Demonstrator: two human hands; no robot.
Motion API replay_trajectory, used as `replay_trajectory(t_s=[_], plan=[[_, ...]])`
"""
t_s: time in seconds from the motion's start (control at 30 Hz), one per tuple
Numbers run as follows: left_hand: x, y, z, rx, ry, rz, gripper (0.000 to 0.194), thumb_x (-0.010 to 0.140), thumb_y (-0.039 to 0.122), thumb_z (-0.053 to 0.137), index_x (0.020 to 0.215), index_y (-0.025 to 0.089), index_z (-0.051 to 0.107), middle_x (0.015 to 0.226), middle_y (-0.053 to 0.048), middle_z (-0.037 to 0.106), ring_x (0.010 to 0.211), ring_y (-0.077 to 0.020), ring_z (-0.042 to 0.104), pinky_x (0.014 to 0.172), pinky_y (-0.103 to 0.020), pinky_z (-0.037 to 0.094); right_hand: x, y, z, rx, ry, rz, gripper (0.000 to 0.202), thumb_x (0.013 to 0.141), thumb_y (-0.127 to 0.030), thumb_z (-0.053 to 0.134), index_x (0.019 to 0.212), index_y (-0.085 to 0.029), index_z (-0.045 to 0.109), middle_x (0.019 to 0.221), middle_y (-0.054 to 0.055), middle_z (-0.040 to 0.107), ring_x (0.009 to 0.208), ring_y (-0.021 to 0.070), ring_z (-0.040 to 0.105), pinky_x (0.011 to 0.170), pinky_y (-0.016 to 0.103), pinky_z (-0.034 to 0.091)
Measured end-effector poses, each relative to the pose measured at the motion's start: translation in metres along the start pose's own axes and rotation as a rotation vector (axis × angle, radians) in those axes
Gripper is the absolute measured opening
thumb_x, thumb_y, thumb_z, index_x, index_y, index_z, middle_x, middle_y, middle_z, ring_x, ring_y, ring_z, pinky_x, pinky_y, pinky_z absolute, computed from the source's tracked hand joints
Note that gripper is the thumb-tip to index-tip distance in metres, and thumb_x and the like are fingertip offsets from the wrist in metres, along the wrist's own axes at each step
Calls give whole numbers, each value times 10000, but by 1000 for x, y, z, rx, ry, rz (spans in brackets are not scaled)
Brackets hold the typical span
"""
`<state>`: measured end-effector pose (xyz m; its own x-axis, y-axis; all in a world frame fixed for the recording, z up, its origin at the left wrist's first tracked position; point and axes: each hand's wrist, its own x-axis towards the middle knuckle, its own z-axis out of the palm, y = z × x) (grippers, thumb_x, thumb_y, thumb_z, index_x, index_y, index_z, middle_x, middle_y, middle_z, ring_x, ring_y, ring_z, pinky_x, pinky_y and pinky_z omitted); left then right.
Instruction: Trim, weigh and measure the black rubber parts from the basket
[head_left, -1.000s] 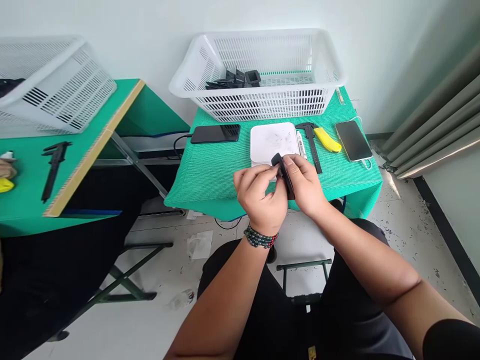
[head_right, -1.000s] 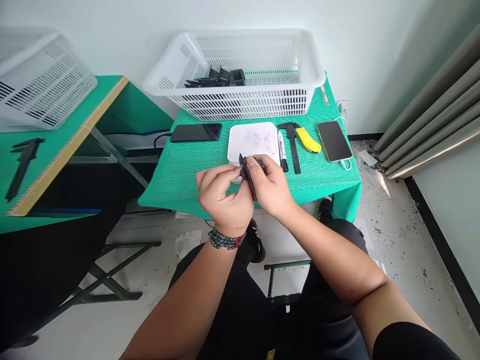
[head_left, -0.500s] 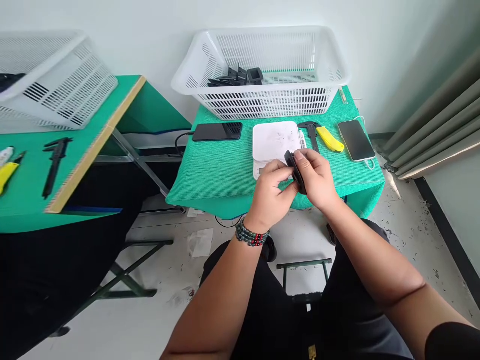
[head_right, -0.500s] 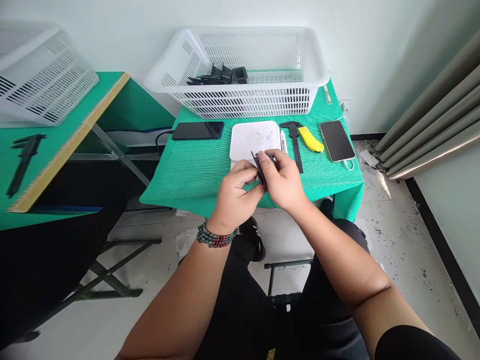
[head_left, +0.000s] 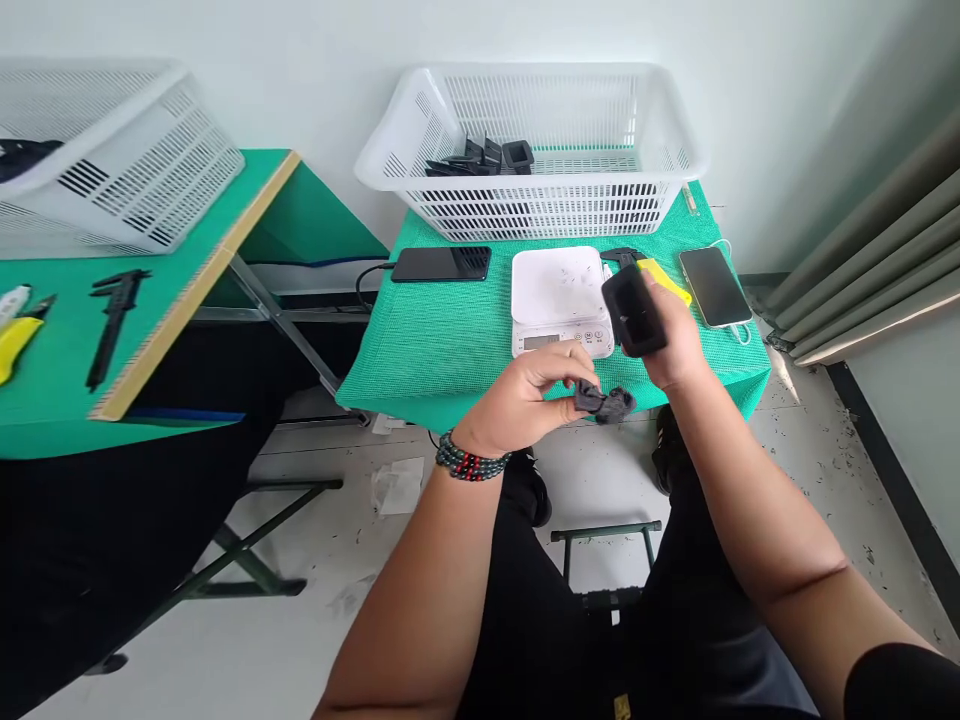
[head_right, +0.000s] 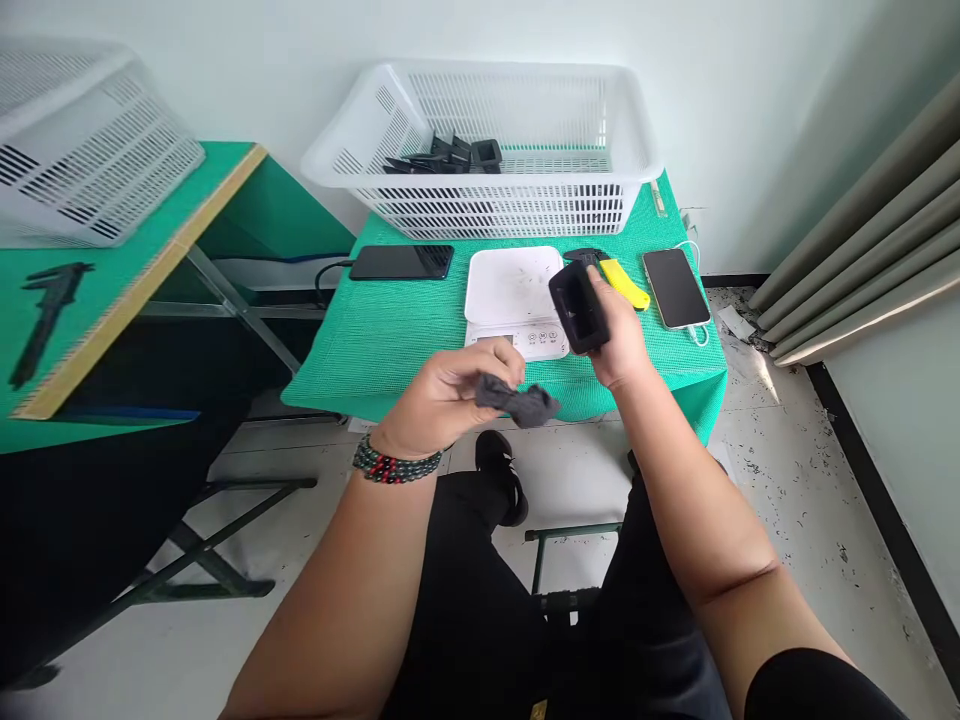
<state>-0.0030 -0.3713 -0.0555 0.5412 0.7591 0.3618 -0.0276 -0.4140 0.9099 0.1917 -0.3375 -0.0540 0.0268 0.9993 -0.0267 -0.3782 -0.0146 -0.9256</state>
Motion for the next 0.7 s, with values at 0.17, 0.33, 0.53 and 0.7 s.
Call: replay_trajectory(t_s=[0.17, 0.33, 0.53, 0.7], plan=[[-1, -7, -14, -392, 492, -35, 324, 731, 450, 902, 774, 204, 696, 971, -97, 718, 832, -215, 677, 687, -331, 556, 10, -9, -18, 300, -192, 250, 440, 946, -607, 602, 715, -254, 480, 558, -58, 394, 437, 119, 332, 399, 260, 279], [2, -18, -33, -450, 1176, -161, 154, 711, 228, 661, 733, 222, 509, 918, -42, 679, 883, -194, 691, 652, -264, 519, 4, -11, -16, 402, -286, 321, 450, 983, -592, 541, 707, -248, 453, 538, -54, 410, 422, 119, 338, 399, 251, 284], [2, -42, -54, -261, 1530, -294, 193, 719, 94, 613, 759, 222, 473, 894, -7, 612, 968, -156, 662, 917, -291, 531, 2, -9, -13, 401, -315, 315, 440, 995, -600, 522, 740, -250, 449, 541, -61, 406, 426, 119, 335, 406, 254, 294], [2, -46, -35, 130, 1470, -18, 186, 787, 144, 624, 955, 224, 607, 1192, -68, 687, 1311, -257, 628, 1181, -453, 456, 4, -2, -12, 352, -309, 282, 459, 942, -644, 578, 741, -259, 429, 564, -70, 384, 436, 117, 325, 410, 265, 300]])
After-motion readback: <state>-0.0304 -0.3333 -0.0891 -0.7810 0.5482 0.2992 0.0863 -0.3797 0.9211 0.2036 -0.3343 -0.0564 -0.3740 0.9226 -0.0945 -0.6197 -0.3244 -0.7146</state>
